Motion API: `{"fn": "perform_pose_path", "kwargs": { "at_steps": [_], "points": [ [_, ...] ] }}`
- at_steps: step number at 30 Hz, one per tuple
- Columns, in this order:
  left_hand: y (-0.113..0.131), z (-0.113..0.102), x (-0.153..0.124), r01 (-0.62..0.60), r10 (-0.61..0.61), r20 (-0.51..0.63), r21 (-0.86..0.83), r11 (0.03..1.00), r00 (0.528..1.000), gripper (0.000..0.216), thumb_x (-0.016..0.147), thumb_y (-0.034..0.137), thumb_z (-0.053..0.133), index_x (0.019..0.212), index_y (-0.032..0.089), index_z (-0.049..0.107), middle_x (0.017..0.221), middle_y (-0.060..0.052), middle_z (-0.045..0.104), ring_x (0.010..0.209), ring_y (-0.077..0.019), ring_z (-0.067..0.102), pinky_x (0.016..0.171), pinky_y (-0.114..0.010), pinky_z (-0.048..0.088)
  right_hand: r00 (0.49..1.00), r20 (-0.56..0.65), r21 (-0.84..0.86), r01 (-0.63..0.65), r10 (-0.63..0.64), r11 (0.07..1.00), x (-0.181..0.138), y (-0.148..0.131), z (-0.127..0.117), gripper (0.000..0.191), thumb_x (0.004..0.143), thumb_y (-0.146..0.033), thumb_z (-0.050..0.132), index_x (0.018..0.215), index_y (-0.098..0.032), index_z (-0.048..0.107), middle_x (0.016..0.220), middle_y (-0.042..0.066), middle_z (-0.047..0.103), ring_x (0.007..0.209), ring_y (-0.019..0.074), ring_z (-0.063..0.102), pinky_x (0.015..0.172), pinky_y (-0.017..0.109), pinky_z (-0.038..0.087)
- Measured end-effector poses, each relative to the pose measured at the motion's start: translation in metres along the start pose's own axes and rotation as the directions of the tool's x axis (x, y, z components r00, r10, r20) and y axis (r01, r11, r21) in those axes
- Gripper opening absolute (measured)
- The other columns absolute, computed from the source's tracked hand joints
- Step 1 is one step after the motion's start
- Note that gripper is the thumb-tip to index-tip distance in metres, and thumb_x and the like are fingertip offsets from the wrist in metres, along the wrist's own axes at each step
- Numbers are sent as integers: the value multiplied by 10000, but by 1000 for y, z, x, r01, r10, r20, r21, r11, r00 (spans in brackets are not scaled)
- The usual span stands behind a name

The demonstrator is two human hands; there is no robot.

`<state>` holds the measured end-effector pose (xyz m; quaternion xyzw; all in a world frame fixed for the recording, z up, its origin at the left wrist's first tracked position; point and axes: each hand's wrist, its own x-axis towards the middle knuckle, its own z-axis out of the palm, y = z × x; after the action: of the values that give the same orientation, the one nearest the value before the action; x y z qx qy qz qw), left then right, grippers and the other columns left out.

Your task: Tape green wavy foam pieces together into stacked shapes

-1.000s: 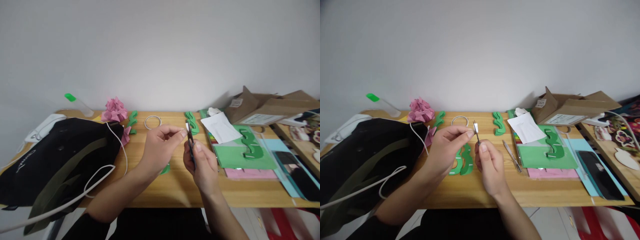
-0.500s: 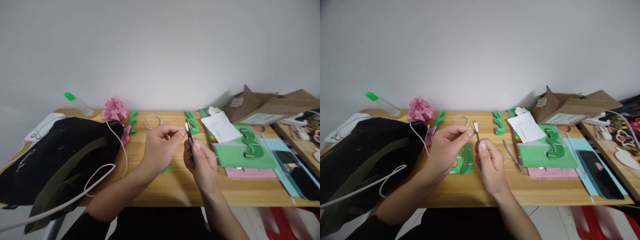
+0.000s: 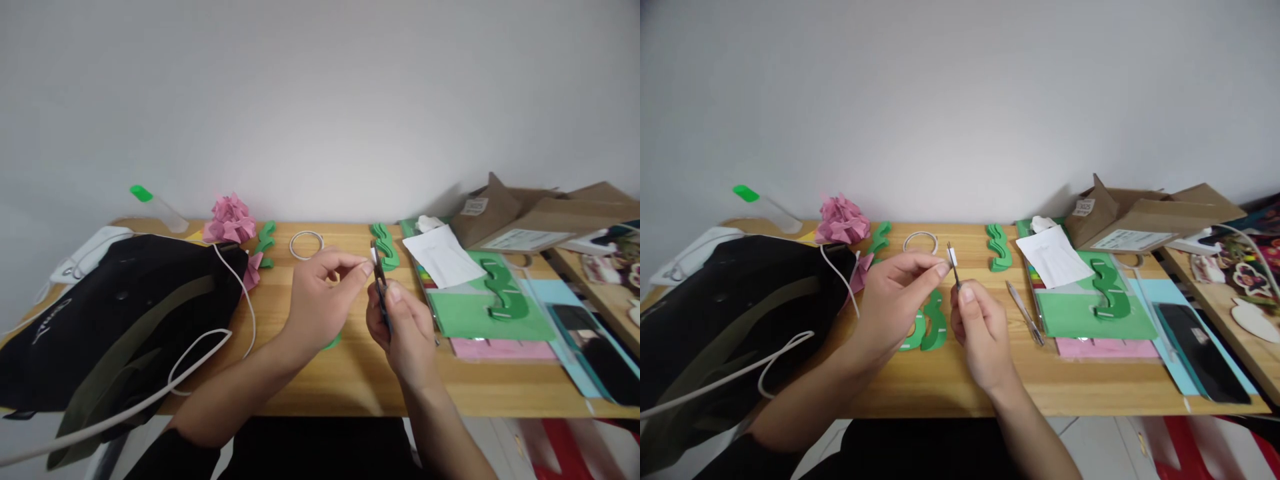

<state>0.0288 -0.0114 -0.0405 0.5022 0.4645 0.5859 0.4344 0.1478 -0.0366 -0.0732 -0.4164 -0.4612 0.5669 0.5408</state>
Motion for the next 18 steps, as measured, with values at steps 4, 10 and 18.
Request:
{"fn": "perform_pose_path", "kwargs": {
  "at_steps": [4, 10, 18],
  "points": [
    [-1, 0, 0, 6, -6, 5, -2, 1000, 1000, 96, 758, 212, 664, 682, 215, 721, 664, 6, 652, 661, -135, 548, 638, -284, 417, 1000, 7, -11, 0, 0, 1000, 0, 0, -1, 416, 930, -526, 500, 669, -206, 451, 515, -83, 297, 427, 64, 226, 378, 189, 207],
    [1, -1, 1, 7, -6, 12, -14, 1000, 1000, 103, 754, 205, 658, 668, 217, 713, 660, 8, 651, 652, -131, 535, 643, -286, 410, 1000, 18, -7, 6, -6, 1000, 0, -1, -1, 418, 929, -521, 508, 665, -201, 455, 519, -79, 305, 428, 60, 228, 374, 186, 191],
    [4, -1, -1, -5, 5, 14, -5, 1000, 1000, 104, 753, 203, 663, 658, 214, 707, 654, 7, 649, 644, -131, 532, 636, -286, 405, 1000, 10, 12, 17, -17, 1000, -1, -1, 1, 413, 942, -507, 495, 669, -198, 462, 509, -78, 309, 421, 59, 237, 377, 187, 186]
  ]
}}
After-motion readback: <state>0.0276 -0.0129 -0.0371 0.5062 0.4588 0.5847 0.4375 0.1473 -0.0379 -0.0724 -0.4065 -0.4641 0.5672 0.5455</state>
